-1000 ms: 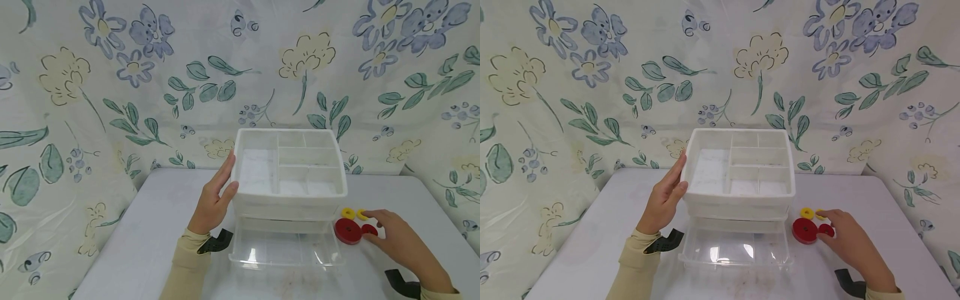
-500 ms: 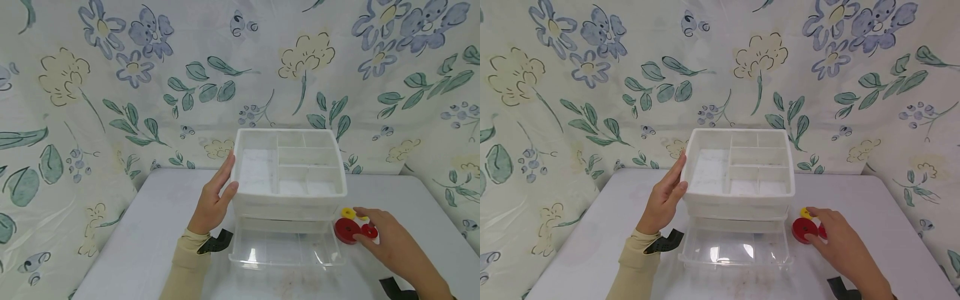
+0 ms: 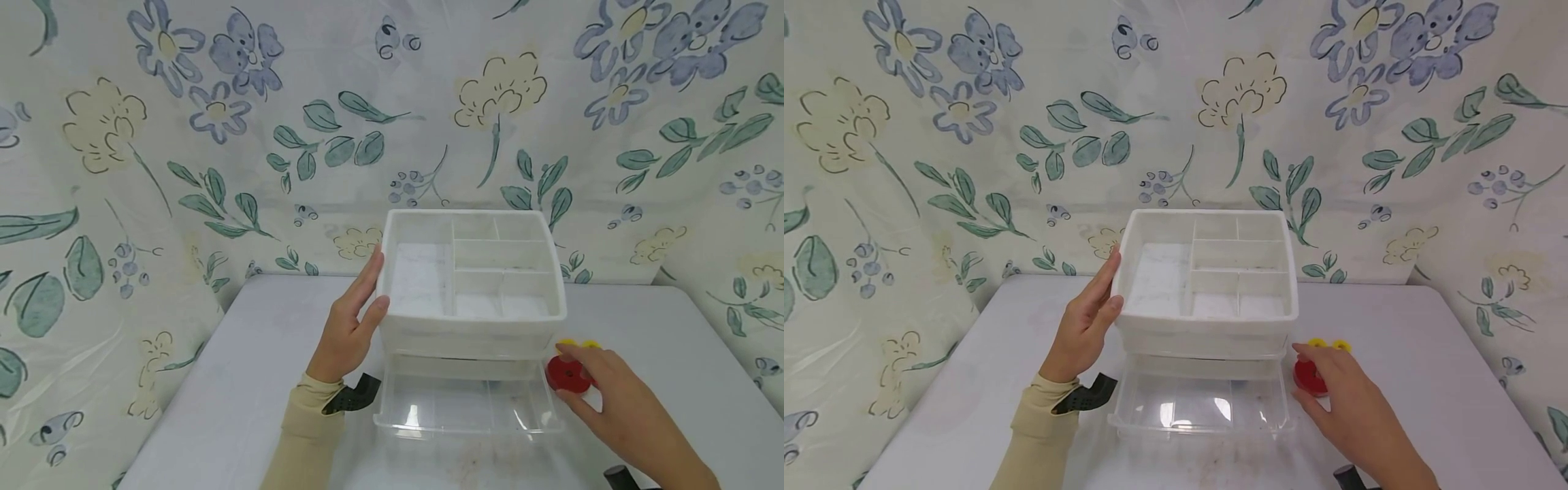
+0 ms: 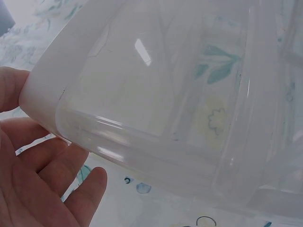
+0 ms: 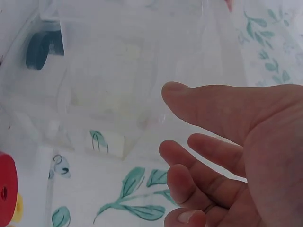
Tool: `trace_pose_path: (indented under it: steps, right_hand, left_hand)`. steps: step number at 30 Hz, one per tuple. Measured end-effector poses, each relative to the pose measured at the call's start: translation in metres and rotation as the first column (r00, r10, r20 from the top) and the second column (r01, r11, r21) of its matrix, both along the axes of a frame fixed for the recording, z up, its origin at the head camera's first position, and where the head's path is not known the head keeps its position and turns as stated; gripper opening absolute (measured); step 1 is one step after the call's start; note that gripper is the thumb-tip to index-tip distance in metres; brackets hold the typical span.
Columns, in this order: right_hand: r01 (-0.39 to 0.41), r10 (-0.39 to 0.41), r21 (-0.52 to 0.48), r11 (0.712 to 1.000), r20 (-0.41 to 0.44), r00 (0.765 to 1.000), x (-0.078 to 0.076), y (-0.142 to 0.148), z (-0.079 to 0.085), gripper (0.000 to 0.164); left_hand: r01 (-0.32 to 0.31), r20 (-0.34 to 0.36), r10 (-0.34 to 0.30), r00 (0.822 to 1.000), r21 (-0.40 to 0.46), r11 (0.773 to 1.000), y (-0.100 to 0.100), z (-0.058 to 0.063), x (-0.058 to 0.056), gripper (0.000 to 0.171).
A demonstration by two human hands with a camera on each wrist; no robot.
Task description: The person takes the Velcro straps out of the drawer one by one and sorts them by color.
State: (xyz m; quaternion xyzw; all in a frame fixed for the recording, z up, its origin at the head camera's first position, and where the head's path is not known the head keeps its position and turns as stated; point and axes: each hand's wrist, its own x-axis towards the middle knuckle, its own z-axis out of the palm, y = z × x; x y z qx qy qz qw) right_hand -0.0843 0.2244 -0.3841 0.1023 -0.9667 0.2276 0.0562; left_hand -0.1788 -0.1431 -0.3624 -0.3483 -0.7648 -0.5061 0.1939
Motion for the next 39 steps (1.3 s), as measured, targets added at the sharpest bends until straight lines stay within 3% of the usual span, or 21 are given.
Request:
trace_pose_path:
  steps: [15,21,26,31,34,39]
  right_hand:
    - [-0.007,0.007,0.002,1.000,-0.030,1.000,0.017,-0.025,0.005,0.061]
    - [0.008,-0.009,-0.037,0.999,-0.050,0.999,0.023,-0.039,0.006,0.048]
    - [-0.015,0.006,-0.058,0.998,-0.162,0.987,0.030,-0.050,0.002,0.046]
    - [-0.091,0.063,-0.076,0.993,-0.314,0.947,0.035,-0.061,-0.007,0.052]
    - [-0.162,0.118,-0.076,0.984,-0.403,0.908,0.036,-0.065,-0.013,0.037]
    - [-0.235,0.177,-0.051,0.971,-0.511,0.841,0.038,-0.072,-0.021,0.054]
  left_hand:
    - [0.005,-0.005,-0.005,1.000,0.005,1.000,0.000,0.000,0.000,0.059]
    - [0.002,0.002,-0.002,1.000,0.006,1.000,0.000,0.000,0.000,0.059]
    - [-0.001,0.004,0.000,1.000,0.007,1.000,0.001,0.000,0.000,0.058]
    - [-0.011,0.004,0.011,1.000,-0.002,1.000,0.001,0.000,0.000,0.058]
    - [-0.015,0.008,0.015,1.000,-0.008,1.000,0.001,0.000,0.001,0.058]
    - [-0.012,0.011,0.012,1.000,-0.004,1.000,0.001,0.000,0.001,0.058]
